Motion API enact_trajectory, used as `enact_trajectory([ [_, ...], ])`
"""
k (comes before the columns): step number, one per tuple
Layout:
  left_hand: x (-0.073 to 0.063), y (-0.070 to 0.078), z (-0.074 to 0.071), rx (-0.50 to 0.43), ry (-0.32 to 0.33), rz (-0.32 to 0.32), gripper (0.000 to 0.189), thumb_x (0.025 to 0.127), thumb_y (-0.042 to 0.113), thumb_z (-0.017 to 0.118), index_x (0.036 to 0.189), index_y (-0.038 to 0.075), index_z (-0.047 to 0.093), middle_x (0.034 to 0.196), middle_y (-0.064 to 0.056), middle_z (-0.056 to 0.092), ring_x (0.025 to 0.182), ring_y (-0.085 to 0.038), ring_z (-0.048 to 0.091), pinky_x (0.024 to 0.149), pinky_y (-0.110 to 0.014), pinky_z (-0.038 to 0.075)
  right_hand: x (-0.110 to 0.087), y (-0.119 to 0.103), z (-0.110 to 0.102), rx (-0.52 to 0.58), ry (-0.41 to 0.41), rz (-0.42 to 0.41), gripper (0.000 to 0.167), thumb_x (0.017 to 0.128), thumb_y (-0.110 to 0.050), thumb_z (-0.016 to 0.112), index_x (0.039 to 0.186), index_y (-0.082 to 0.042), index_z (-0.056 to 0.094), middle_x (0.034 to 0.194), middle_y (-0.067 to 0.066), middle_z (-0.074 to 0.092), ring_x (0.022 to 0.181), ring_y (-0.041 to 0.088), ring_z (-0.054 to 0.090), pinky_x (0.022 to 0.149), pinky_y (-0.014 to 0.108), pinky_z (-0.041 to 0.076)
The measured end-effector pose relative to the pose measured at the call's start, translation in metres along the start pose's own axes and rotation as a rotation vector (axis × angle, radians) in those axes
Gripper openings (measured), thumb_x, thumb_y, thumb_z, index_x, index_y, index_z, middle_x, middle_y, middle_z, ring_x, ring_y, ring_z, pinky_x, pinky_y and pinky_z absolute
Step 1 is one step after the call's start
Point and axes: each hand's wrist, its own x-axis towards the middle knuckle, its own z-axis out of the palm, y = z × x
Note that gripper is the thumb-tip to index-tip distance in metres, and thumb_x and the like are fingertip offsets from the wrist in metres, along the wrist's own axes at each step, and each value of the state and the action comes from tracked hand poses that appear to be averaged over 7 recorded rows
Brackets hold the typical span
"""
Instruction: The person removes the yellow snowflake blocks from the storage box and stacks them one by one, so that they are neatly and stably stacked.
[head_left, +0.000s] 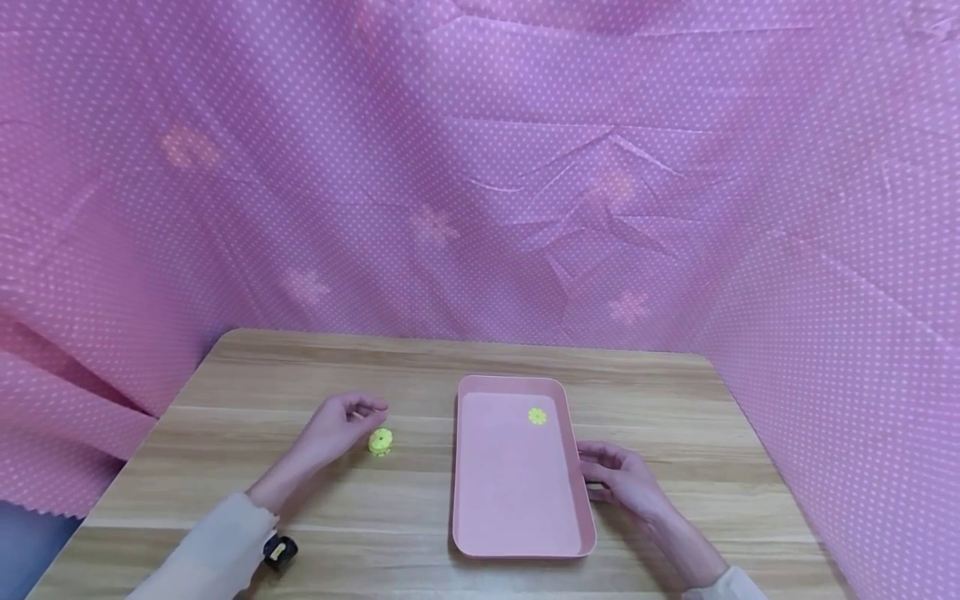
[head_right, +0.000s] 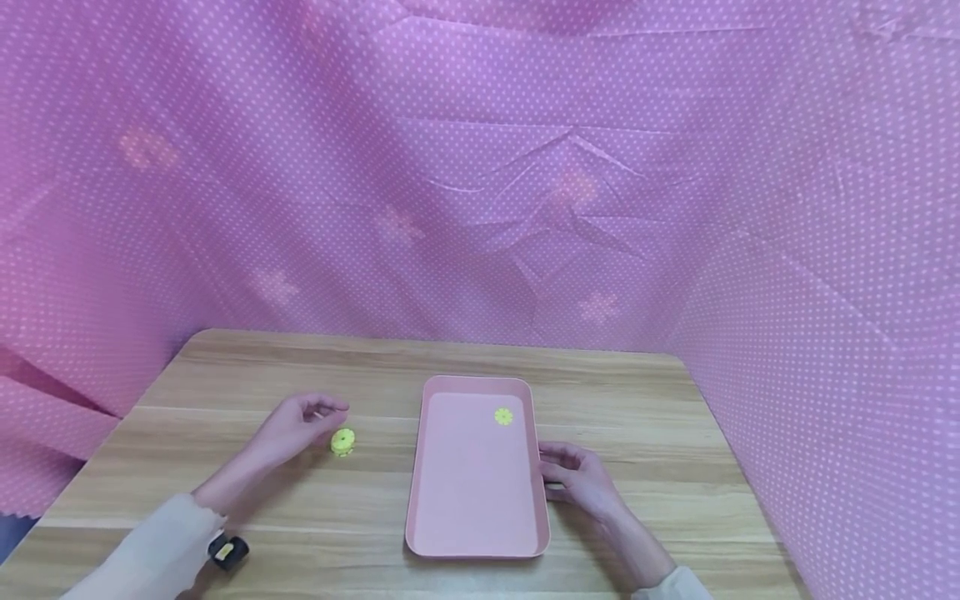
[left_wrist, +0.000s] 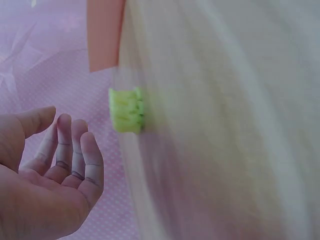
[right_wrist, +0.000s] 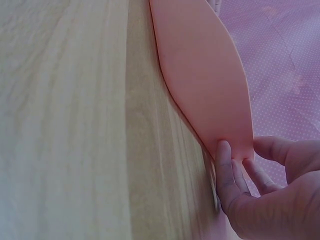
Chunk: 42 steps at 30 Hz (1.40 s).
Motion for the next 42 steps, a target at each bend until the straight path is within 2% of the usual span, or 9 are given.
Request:
enact_trajectory([
  [4,0.007,0.01,0.004,0.006,-0.004,0.05,0.028,0.099,0.016,0.072,0.12,-0.002,0.072,0.105,-0.015,0.076,0.08,-0.015,0.064,0.067,-0.022,0.054,0.0,0.0,0.0,0.003,0.001,-0.002,0.061,0.103,-0.013,0.067,0.152,0.013,0.041,0.135,0.016,0.068,0.109,0.011,0.071,0.094,0.035,0.064],
  [9,0.015,0.021,0.017,0.027,-0.01,0.111,0.024,0.099,0.016,0.072,0.117,0.0,0.073,0.103,-0.013,0.077,0.081,-0.017,0.066,0.072,-0.021,0.054,0.001,-0.001,-0.001,0.013,-0.002,-0.005,0.06,0.103,-0.012,0.066,0.151,0.013,0.042,0.129,0.01,0.07,0.109,0.009,0.07,0.093,0.034,0.064],
  [22,0.031,0.055,0.052,0.107,-0.025,0.193,0.019,0.098,0.021,0.073,0.111,0.006,0.076,0.101,-0.008,0.077,0.082,-0.011,0.065,0.075,-0.023,0.055,0.001,0.0,-0.001,0.006,0.001,0.003,0.061,0.102,-0.013,0.067,0.152,0.012,0.042,0.131,0.01,0.07,0.108,0.008,0.07,0.094,0.034,0.063],
  [31,0.045,0.076,0.075,0.11,-0.092,0.268,0.016,0.098,0.023,0.073,0.108,0.011,0.077,0.093,-0.001,0.075,0.078,-0.008,0.062,0.07,-0.022,0.052,0.002,-0.001,-0.001,0.005,0.012,0.011,0.059,0.102,-0.012,0.067,0.151,0.012,0.044,0.13,0.008,0.071,0.107,0.009,0.071,0.093,0.034,0.064],
  [37,0.054,0.088,0.091,0.155,-0.143,0.335,0.02,0.1,0.023,0.071,0.112,0.008,0.077,0.093,0.0,0.074,0.08,-0.01,0.061,0.07,-0.021,0.051,0.003,-0.001,-0.001,0.013,0.009,0.009,0.06,0.102,-0.012,0.067,0.151,0.012,0.043,0.132,0.011,0.07,0.107,0.01,0.071,0.093,0.034,0.064],
  [42,0.059,0.097,0.103,0.189,-0.17,0.375,0.018,0.1,0.024,0.071,0.111,0.011,0.077,0.093,0.001,0.074,0.081,-0.01,0.062,0.071,-0.021,0.051,0.003,-0.002,-0.001,0.014,0.009,0.01,0.06,0.102,-0.012,0.067,0.152,0.012,0.042,0.132,0.011,0.071,0.107,0.009,0.072,0.093,0.035,0.064],
])
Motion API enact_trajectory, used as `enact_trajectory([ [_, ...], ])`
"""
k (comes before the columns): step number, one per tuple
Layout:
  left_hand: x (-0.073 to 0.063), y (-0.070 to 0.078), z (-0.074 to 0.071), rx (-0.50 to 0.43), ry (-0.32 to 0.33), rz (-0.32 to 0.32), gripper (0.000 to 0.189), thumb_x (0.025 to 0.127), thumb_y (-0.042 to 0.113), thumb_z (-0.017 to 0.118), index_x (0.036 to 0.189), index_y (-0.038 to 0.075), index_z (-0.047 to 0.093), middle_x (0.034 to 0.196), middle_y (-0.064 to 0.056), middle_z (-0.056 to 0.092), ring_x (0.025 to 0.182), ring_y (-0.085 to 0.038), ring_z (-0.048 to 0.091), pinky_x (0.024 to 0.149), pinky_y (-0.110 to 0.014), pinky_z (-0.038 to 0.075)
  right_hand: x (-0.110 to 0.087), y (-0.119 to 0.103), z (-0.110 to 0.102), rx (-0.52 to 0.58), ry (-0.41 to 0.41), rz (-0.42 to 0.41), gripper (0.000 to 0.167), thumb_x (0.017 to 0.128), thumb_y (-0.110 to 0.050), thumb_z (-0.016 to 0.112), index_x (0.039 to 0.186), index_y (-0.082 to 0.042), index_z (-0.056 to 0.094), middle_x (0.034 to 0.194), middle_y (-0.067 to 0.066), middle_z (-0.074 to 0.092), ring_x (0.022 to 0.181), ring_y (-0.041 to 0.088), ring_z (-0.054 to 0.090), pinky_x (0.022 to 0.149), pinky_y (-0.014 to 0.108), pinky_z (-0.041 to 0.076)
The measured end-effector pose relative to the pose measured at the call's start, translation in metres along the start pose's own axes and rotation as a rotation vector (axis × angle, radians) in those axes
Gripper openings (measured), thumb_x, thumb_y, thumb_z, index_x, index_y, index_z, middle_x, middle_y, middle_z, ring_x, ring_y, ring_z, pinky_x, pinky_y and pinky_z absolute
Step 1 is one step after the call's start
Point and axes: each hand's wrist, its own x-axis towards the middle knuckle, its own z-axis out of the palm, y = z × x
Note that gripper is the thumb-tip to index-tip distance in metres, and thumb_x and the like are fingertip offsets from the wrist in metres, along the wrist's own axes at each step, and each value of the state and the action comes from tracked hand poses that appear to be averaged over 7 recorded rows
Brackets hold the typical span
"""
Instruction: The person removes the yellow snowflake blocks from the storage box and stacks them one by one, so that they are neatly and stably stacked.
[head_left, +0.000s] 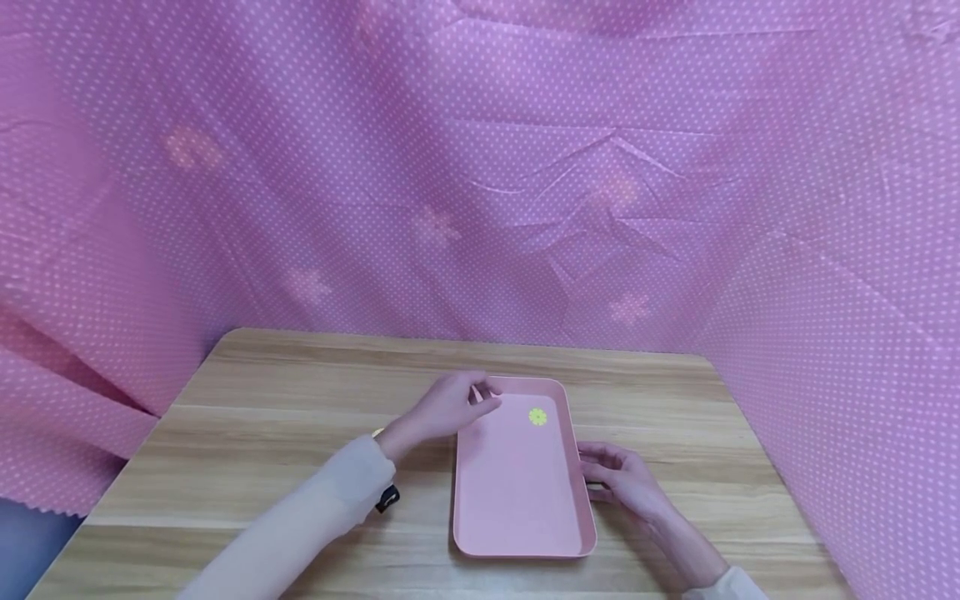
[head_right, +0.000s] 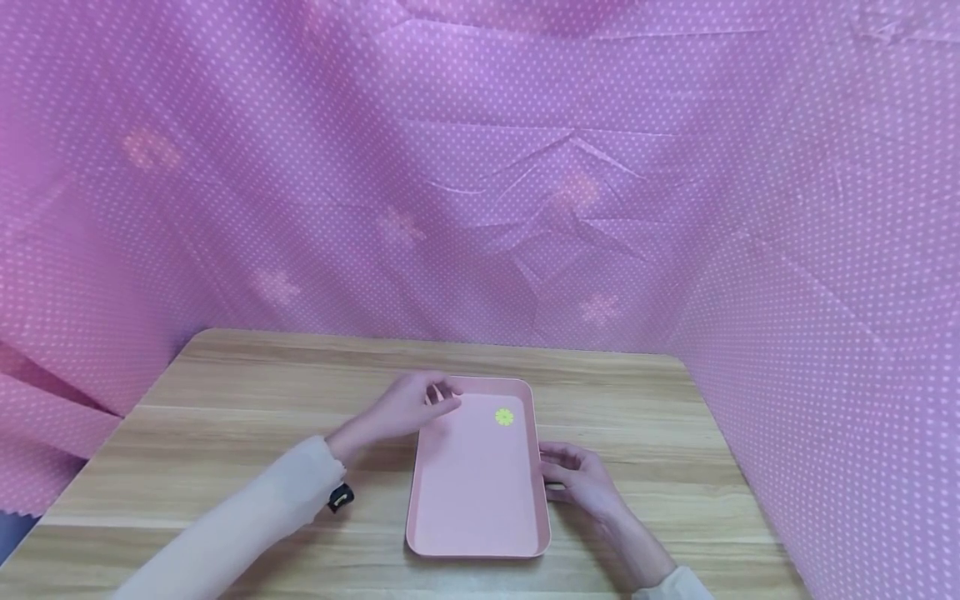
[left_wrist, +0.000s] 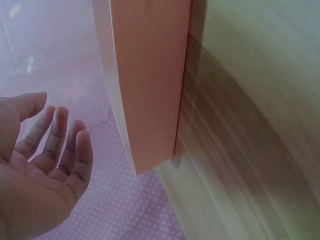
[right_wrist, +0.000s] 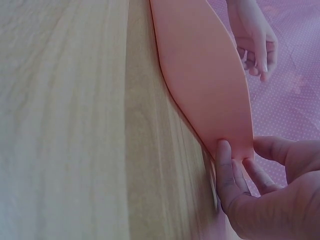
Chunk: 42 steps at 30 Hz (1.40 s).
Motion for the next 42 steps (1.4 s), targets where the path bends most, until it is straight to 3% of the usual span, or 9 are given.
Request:
enact_trajectory([
  [13,0.023,0.01,0.026,0.066,-0.07,0.024,0.024,0.1,0.028,0.071,0.117,0.011,0.076,0.101,0.002,0.076,0.087,-0.008,0.064,0.08,-0.024,0.053,-0.002,0.0,-0.002,-0.006,-0.024,-0.01,0.06,0.103,-0.013,0.066,0.152,0.012,0.041,0.128,0.007,0.071,0.108,0.009,0.071,0.094,0.034,0.063],
  [19,0.03,0.012,0.037,0.131,-0.11,0.022,0.025,0.101,0.03,0.07,0.12,0.014,0.075,0.106,0.004,0.077,0.094,-0.011,0.069,0.088,-0.031,0.053,-0.002,0.0,-0.003,-0.009,-0.023,-0.013,0.06,0.103,-0.012,0.066,0.152,0.013,0.042,0.129,0.008,0.071,0.108,0.009,0.07,0.093,0.034,0.063],
  [25,0.036,0.016,0.043,0.169,-0.17,0.046,0.023,0.102,0.026,0.068,0.12,0.011,0.073,0.108,-0.002,0.079,0.099,-0.016,0.071,0.089,-0.029,0.056,-0.002,0.002,-0.003,-0.012,-0.021,-0.012,0.061,0.102,-0.012,0.067,0.151,0.013,0.042,0.132,0.011,0.071,0.108,0.009,0.071,0.094,0.034,0.063],
  [31,0.043,0.015,0.051,0.211,-0.237,0.058,0.027,0.1,0.021,0.069,0.122,0.005,0.072,0.114,-0.009,0.077,0.107,-0.02,0.072,0.098,-0.033,0.057,-0.003,0.002,-0.004,-0.018,-0.021,-0.012,0.06,0.102,-0.013,0.067,0.151,0.012,0.042,0.132,0.012,0.07,0.108,0.009,0.071,0.095,0.035,0.063],
  [37,0.05,0.01,0.057,0.278,-0.279,0.05,0.033,0.099,0.022,0.069,0.127,0.005,0.069,0.12,-0.008,0.074,0.105,-0.015,0.067,0.098,-0.029,0.056,-0.003,0.003,-0.005,-0.01,-0.022,-0.009,0.06,0.102,-0.013,0.067,0.151,0.012,0.042,0.127,0.006,0.072,0.107,0.009,0.071,0.094,0.034,0.063],
  [42,0.057,0.006,0.06,0.372,-0.302,0.086,0.036,0.1,0.025,0.07,0.129,0.004,0.068,0.122,-0.007,0.072,0.11,-0.019,0.064,0.107,-0.032,0.052,-0.002,0.001,-0.004,-0.013,-0.021,-0.005,0.06,0.102,-0.013,0.067,0.151,0.012,0.042,0.127,0.005,0.072,0.107,0.008,0.071,0.093,0.033,0.063],
])
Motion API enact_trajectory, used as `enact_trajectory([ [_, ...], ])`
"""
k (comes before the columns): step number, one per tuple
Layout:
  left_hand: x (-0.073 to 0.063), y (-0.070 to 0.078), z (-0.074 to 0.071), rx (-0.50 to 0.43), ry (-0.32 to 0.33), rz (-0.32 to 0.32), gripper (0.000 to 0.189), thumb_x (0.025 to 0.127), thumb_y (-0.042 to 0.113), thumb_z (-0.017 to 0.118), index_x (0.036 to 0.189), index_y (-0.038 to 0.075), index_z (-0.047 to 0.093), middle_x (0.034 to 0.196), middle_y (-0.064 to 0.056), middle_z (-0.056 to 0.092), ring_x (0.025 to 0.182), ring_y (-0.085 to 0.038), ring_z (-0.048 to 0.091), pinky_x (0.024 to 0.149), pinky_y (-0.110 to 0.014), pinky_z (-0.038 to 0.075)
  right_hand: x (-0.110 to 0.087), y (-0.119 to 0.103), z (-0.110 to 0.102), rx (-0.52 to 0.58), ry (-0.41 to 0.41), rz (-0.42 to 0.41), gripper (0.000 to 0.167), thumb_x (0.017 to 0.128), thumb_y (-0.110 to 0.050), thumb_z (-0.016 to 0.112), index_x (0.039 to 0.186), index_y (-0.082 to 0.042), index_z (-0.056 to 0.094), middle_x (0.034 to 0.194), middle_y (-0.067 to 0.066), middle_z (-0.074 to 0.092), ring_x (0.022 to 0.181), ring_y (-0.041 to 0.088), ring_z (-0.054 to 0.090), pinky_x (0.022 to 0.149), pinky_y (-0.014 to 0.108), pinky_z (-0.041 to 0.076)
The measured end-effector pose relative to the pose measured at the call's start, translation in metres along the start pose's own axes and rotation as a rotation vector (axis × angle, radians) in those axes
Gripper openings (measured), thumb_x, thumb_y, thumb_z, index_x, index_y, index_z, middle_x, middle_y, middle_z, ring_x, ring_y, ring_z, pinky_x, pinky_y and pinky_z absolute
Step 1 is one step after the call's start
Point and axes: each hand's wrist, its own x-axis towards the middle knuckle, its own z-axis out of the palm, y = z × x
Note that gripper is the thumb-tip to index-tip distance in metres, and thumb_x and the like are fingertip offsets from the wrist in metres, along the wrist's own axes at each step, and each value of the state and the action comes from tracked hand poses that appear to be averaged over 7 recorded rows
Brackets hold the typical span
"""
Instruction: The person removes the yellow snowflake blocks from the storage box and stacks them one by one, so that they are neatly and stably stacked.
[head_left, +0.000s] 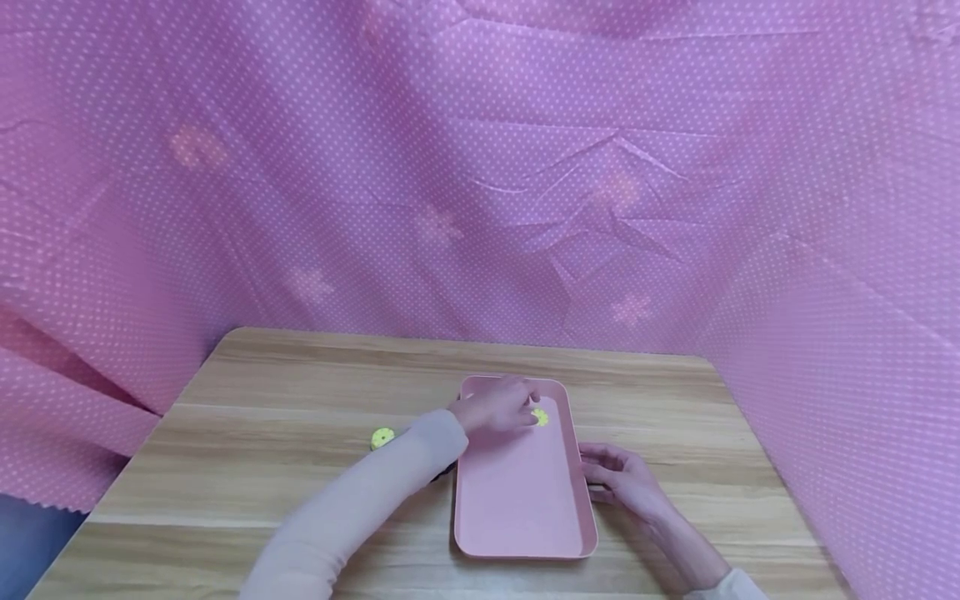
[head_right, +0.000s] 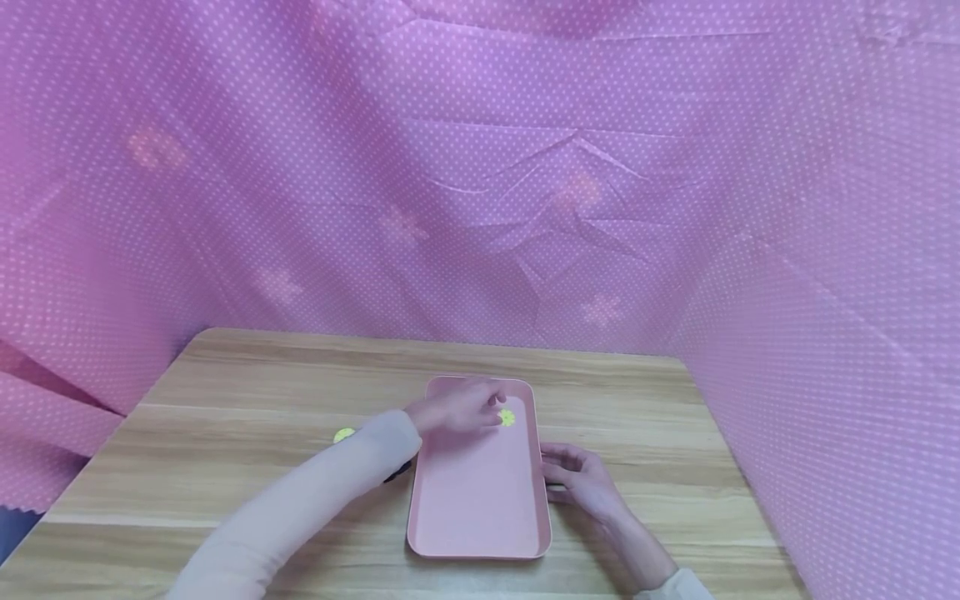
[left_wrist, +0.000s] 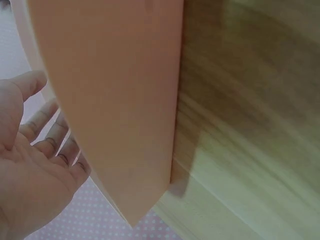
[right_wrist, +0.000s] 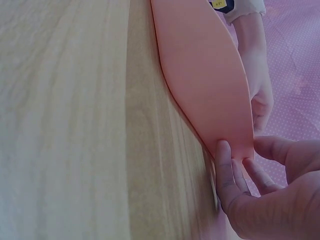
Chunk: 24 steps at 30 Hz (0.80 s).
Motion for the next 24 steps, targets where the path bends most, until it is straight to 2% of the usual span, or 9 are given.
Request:
enact_trajectory([
  [3,0.003,0.001,0.003,0.062,-0.027,-0.007,0.038,0.1,0.03,0.07,0.13,0.007,0.069,0.129,-0.004,0.07,0.125,-0.021,0.062,0.116,-0.033,0.047,-0.001,0.0,0.001,0.001,0.002,0.003,0.06,0.102,-0.012,0.067,0.151,0.012,0.042,0.127,0.006,0.072,0.107,0.008,0.071,0.093,0.033,0.063],
  [7,0.006,0.002,0.007,0.128,-0.061,-0.026,0.038,0.099,0.033,0.07,0.129,0.011,0.068,0.138,-0.004,0.065,0.136,-0.023,0.057,0.121,-0.034,0.043,-0.001,0.0,0.002,0.003,0.005,0.004,0.061,0.102,-0.012,0.067,0.151,0.013,0.042,0.127,0.007,0.072,0.107,0.008,0.071,0.093,0.034,0.063],
  [16,0.011,0.004,0.013,0.19,-0.087,-0.068,0.036,0.1,0.039,0.069,0.128,0.016,0.066,0.143,-0.003,0.059,0.139,-0.023,0.052,0.121,-0.036,0.043,-0.002,0.0,0.002,-0.003,0.005,0.003,0.06,0.102,-0.013,0.066,0.151,0.012,0.042,0.127,0.006,0.072,0.107,0.009,0.071,0.094,0.034,0.063],
  [24,0.012,0.003,0.018,0.223,-0.069,-0.06,0.034,0.102,0.04,0.068,0.128,0.018,0.066,0.15,-0.006,0.057,0.145,-0.025,0.05,0.121,-0.038,0.044,-0.002,0.0,0.001,-0.012,-0.008,0.0,0.061,0.103,-0.014,0.066,0.152,0.012,0.041,0.132,0.011,0.07,0.108,0.009,0.071,0.095,0.035,0.063],
])
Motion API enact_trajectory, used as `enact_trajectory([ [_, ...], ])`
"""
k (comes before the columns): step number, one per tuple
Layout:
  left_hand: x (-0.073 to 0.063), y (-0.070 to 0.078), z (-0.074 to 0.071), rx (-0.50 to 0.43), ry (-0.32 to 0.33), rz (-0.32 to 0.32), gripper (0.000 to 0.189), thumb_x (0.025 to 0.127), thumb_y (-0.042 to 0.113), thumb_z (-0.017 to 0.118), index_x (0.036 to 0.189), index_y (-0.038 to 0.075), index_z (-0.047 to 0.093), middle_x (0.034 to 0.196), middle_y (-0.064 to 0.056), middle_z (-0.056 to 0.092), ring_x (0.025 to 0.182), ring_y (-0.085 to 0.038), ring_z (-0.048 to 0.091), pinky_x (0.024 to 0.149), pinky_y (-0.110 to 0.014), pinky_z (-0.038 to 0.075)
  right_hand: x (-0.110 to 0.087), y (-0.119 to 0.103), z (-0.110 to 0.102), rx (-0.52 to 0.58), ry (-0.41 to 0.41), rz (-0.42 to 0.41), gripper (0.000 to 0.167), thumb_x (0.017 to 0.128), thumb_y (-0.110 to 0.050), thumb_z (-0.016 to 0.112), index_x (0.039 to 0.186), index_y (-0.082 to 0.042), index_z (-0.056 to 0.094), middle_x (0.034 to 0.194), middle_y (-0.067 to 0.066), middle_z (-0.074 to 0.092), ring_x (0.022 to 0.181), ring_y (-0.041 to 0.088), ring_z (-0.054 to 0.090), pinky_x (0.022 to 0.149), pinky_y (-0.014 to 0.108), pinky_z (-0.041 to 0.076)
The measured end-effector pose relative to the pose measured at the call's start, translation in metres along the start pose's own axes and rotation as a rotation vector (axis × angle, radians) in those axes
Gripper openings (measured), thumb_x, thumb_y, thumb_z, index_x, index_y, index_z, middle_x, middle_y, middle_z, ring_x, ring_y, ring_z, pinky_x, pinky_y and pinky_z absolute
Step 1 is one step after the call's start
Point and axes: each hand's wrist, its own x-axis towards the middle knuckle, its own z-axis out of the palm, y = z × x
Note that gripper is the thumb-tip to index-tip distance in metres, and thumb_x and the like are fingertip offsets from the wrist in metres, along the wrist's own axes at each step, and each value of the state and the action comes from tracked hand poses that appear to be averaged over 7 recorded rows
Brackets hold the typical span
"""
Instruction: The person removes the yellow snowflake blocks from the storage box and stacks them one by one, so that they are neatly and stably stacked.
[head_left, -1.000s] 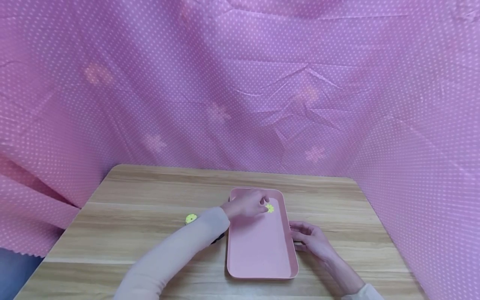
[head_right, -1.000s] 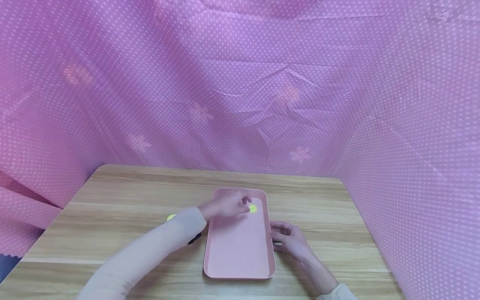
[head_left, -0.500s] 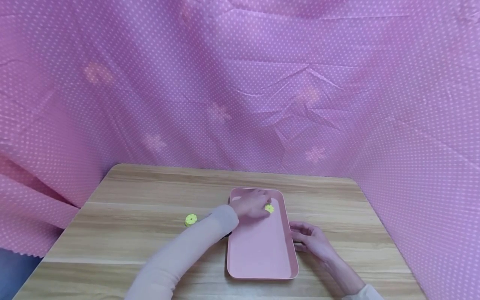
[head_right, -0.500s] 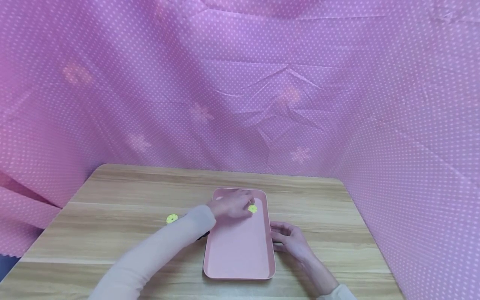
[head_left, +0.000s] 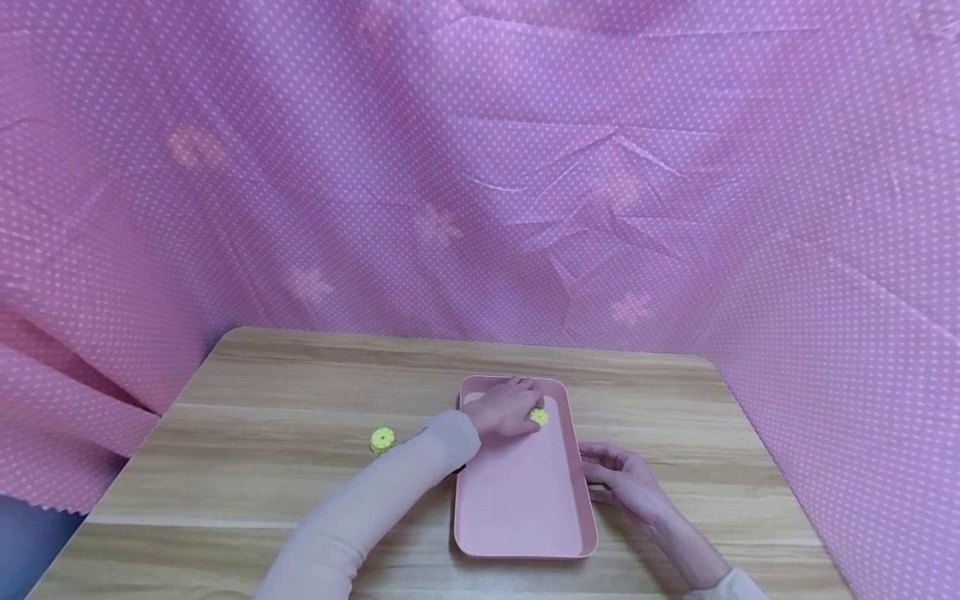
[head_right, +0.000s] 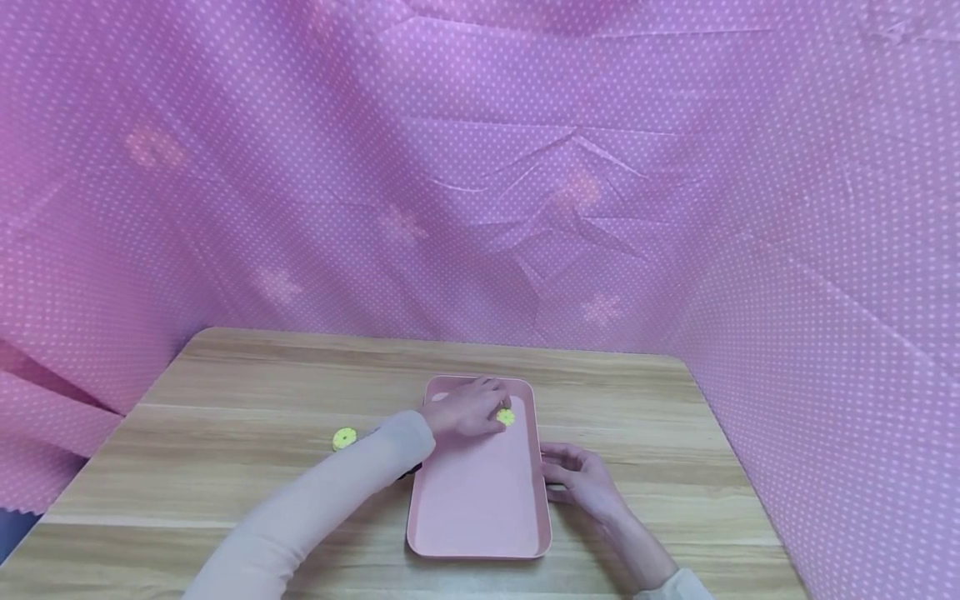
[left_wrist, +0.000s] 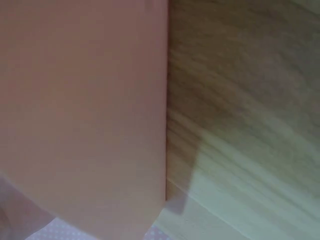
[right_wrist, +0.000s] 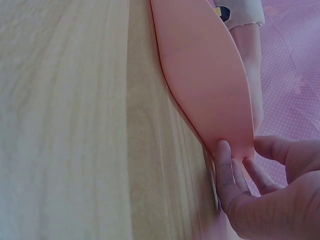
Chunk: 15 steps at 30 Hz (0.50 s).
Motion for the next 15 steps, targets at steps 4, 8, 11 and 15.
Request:
enact_trajectory([
  [4,-0.0011,-0.0004,0.0005,-0.017,0.011,0.005,0.031,0.102,0.039,0.069,0.125,0.019,0.066,0.146,-0.005,0.058,0.144,-0.025,0.05,0.118,-0.039,0.047,-0.0001,0.0001,0.0,-0.002,-0.005,-0.001,0.061,0.103,-0.014,0.066,0.152,0.013,0.04,0.135,0.014,0.069,0.11,0.009,0.071,0.096,0.035,0.063],
  [8,-0.0013,-0.0012,0.0007,-0.036,0.022,0.016,0.027,0.1,0.038,0.071,0.12,0.02,0.067,0.137,-0.003,0.06,0.14,-0.023,0.052,0.119,-0.037,0.045,-0.0001,0.0007,-0.0001,-0.003,-0.006,-0.002,0.062,0.103,-0.014,0.065,0.152,0.013,0.04,0.138,0.017,0.067,0.111,0.009,0.07,0.096,0.035,0.063],
  [11,-0.0007,-0.0023,0.0009,-0.048,0.018,0.021,0.026,0.099,0.037,0.072,0.118,0.02,0.068,0.137,-0.002,0.062,0.141,-0.023,0.052,0.125,-0.037,0.039,0.0001,0.0008,-0.0002,-0.002,-0.008,-0.004,0.062,0.103,-0.014,0.066,0.152,0.013,0.04,0.137,0.016,0.067,0.111,0.009,0.07,0.095,0.035,0.063],
  [15,-0.0002,-0.0035,-0.0002,-0.086,0.004,0.021,0.026,0.097,0.033,0.074,0.118,0.019,0.071,0.138,-0.002,0.063,0.142,-0.024,0.051,0.13,-0.038,0.032,0.0008,0.0011,-0.0005,0.0,-0.01,-0.004,0.061,0.103,-0.014,0.065,0.152,0.013,0.04,0.132,0.01,0.07,0.109,0.009,0.071,0.095,0.035,0.063],
])
